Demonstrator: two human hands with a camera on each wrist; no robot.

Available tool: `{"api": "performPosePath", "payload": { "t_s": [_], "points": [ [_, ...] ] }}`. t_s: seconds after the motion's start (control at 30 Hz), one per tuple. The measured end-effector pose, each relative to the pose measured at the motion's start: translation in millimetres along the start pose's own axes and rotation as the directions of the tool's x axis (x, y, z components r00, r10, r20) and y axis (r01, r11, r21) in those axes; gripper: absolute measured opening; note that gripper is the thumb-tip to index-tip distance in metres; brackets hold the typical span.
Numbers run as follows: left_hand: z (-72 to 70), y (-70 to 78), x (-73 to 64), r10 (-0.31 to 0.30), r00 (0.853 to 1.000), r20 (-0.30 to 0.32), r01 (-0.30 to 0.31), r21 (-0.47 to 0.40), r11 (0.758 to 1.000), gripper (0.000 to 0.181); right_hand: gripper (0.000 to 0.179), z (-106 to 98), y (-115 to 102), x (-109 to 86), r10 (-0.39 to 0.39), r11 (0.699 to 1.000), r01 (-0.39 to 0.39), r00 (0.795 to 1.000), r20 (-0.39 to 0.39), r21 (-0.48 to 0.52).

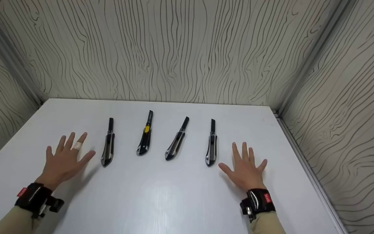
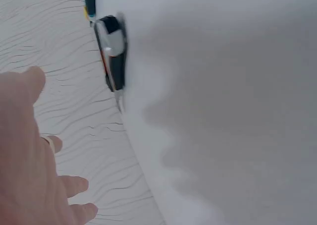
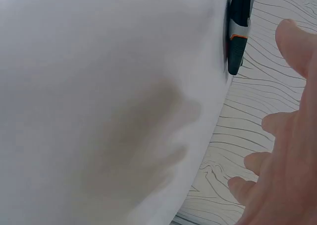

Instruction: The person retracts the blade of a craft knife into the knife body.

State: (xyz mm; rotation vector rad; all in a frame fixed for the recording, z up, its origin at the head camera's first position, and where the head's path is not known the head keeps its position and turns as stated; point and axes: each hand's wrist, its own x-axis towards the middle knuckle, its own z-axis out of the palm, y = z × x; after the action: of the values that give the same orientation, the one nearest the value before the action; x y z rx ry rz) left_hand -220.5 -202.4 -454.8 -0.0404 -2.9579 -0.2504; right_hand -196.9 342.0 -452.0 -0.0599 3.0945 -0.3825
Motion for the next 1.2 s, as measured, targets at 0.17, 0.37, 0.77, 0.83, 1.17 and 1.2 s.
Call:
{"api": "performPosePath", "payload": {
  "t_s": [0.17,0.37,0.77,0.83,1.17,1.2],
  "points": [
    [-15.4,24.2,6.2,0.056,0.998,-0.037,-0.057,-0.021,0.998,0.075,0.089,-13.1,-8.7,0.0,-0.026,1.0,0.026,1.0,0.006,0.001],
    [-28.8,69.4,12.9,0.116,0.989,-0.087,-0.12,-0.044,0.992,0.067,0.089,-27.4,-20.8,5.1,-0.047,0.999,0.048,0.998,0.048,-0.013],
    [-23.9,157.3,11.8,0.26,0.965,-0.035,-0.262,-0.179,0.948,0.045,0.067,-28.4,-40.7,24.1,-0.012,0.998,0.017,0.996,0.09,-0.055],
    [-19.0,167.4,11.6,0.286,0.958,-0.029,-0.286,-0.207,0.936,0.04,0.067,-25.1,-41.9,31.8,-0.012,0.998,0.018,0.996,0.092,-0.061],
    [3.6,206.2,10.2,0.402,0.916,0.002,-0.386,-0.278,0.88,0.027,0.048,-2.3,-54.0,68.7,0.071,0.995,-0.07,0.997,0.01,-0.077],
    [5.7,209.3,9.4,0.403,0.915,0.011,-0.383,-0.288,0.878,0.026,0.046,1.4,-54.8,71.5,0.085,0.994,-0.086,0.996,-0.012,-0.072]
  ]
}}
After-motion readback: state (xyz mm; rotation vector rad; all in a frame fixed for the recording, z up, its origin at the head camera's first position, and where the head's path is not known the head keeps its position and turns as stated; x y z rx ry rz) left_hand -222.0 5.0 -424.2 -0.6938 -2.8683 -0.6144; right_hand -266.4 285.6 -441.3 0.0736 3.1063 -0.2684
